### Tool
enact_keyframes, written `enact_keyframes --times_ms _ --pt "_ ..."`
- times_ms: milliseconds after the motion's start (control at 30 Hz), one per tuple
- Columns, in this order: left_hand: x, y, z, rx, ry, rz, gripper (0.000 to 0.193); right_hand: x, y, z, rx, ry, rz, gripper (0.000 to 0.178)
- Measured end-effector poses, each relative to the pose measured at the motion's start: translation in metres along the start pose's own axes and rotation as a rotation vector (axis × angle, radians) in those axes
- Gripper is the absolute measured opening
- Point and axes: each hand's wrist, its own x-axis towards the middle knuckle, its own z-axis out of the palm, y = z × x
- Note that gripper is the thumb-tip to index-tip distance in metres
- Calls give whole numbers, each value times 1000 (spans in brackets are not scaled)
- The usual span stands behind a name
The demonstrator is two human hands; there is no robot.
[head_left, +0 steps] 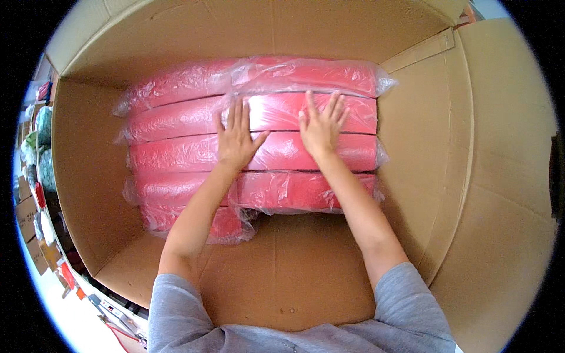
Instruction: The person places red rectangular boxes onto a digital scale, then wraps them in clear plastic bags. They carry the wrapped boxes to a large cardboard shipping box and stack them inside. The process is repeated for multiple boxes, filling the shipping container.
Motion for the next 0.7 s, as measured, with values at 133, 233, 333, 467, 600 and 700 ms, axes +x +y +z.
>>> enact_keyframes --times_ms 133,233,333,467,600,700 --pt "2 -15 -24 -37 -60 -39 70 -18 -48 3 238 -125 -286 58" --pt "22 -15 -42 -238 91 -91 59 -1 -41 3 701 219 -266 55" --pt "56 16 -52 -263 225 196 59 56 12 -31 351 422 21 56" --pt "94 34 -8 -74 136 205 64 78 65 5 -68 156 84 58" --pt "89 -14 13 13 57 80 68 71 34 25 15 84 30 57" --pt "84 -35 16 74 57 14 70 67 1 27 22 19 -89 58"
